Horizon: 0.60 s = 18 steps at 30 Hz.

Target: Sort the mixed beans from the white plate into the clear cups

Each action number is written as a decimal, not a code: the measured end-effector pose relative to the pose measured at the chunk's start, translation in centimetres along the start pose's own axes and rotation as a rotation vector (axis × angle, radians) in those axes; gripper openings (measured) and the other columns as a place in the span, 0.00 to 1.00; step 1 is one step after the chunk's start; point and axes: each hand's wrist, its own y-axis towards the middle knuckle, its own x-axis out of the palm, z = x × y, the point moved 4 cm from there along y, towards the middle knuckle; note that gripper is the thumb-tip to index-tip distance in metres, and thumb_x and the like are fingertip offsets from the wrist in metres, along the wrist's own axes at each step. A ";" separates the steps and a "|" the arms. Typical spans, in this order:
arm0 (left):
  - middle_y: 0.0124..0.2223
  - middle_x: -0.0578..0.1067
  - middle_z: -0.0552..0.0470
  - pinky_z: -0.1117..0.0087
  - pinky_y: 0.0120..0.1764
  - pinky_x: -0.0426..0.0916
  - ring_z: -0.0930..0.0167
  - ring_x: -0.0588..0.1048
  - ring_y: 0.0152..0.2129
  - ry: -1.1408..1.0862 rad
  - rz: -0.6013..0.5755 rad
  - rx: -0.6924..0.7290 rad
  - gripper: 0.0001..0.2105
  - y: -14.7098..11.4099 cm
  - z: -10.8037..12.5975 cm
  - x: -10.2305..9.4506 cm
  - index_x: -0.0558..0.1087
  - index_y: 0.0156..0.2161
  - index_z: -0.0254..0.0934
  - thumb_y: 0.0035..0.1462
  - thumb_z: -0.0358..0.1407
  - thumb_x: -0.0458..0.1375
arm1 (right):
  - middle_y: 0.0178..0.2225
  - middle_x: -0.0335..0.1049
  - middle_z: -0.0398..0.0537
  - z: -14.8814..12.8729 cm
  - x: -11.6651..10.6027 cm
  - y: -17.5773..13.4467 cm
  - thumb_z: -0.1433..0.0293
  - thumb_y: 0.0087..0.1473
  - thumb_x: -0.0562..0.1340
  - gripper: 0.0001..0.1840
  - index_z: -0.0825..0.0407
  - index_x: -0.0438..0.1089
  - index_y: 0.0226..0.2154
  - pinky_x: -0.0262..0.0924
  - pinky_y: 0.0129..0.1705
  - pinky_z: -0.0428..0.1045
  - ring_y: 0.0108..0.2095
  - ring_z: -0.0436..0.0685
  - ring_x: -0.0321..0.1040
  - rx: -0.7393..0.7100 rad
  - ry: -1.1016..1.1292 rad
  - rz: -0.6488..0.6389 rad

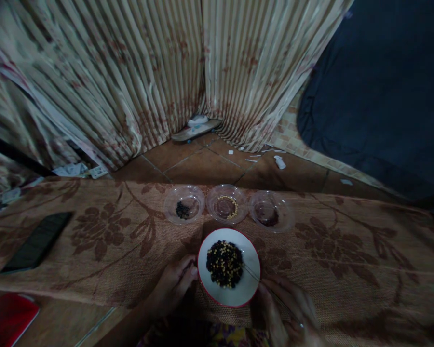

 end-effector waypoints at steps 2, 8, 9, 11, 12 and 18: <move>0.33 0.75 0.52 0.73 0.33 0.65 0.71 0.72 0.29 -0.020 0.002 0.003 0.13 0.0 0.2 0.0 0.71 0.42 0.37 0.65 0.39 0.46 | 0.35 0.77 0.51 -0.7 0.0 1.4 0.54 0.53 0.63 0.15 0.47 0.77 0.31 0.66 0.37 0.54 0.36 0.61 0.72 0.002 0.019 0.027; 0.35 0.75 0.51 0.73 0.36 0.65 0.70 0.73 0.32 -0.043 0.008 0.033 0.13 -0.1 0.6 -0.2 0.71 0.43 0.36 0.66 0.39 0.46 | 0.35 0.77 0.50 -3.0 3.1 8.4 0.60 0.57 0.61 0.14 0.50 0.77 0.30 0.64 0.46 0.57 0.41 0.59 0.71 -0.147 0.087 0.085; 0.36 0.76 0.51 0.73 0.36 0.66 0.70 0.73 0.32 -0.048 0.007 0.048 0.14 -0.1 0.7 -0.3 0.71 0.44 0.36 0.66 0.39 0.46 | 0.36 0.77 0.51 -3.2 3.9 9.4 0.60 0.58 0.60 0.14 0.51 0.78 0.31 0.64 0.47 0.57 0.42 0.59 0.70 -0.148 0.105 0.066; 0.36 0.76 0.50 0.73 0.37 0.66 0.70 0.73 0.33 -0.052 0.011 0.072 0.14 -0.1 0.8 -0.4 0.71 0.45 0.36 0.66 0.39 0.46 | 0.36 0.77 0.52 -3.5 5.0 10.5 0.60 0.58 0.60 0.15 0.53 0.77 0.31 0.63 0.48 0.57 0.43 0.60 0.70 -0.127 0.148 0.060; 0.36 0.76 0.50 0.72 0.37 0.66 0.70 0.73 0.32 -0.051 0.012 0.078 0.14 -0.1 0.8 -0.4 0.71 0.45 0.36 0.66 0.39 0.46 | 0.37 0.76 0.52 -3.5 5.2 10.7 0.60 0.57 0.61 0.14 0.53 0.77 0.32 0.63 0.48 0.58 0.44 0.60 0.70 -0.107 0.167 0.068; 0.32 0.74 0.52 0.73 0.34 0.65 0.71 0.72 0.29 -0.012 0.008 0.033 0.13 -0.1 0.1 0.0 0.71 0.42 0.36 0.66 0.40 0.46 | 0.36 0.75 0.53 -2.7 2.7 6.9 0.59 0.53 0.64 0.14 0.53 0.75 0.30 0.65 0.43 0.58 0.40 0.62 0.71 0.056 0.188 0.148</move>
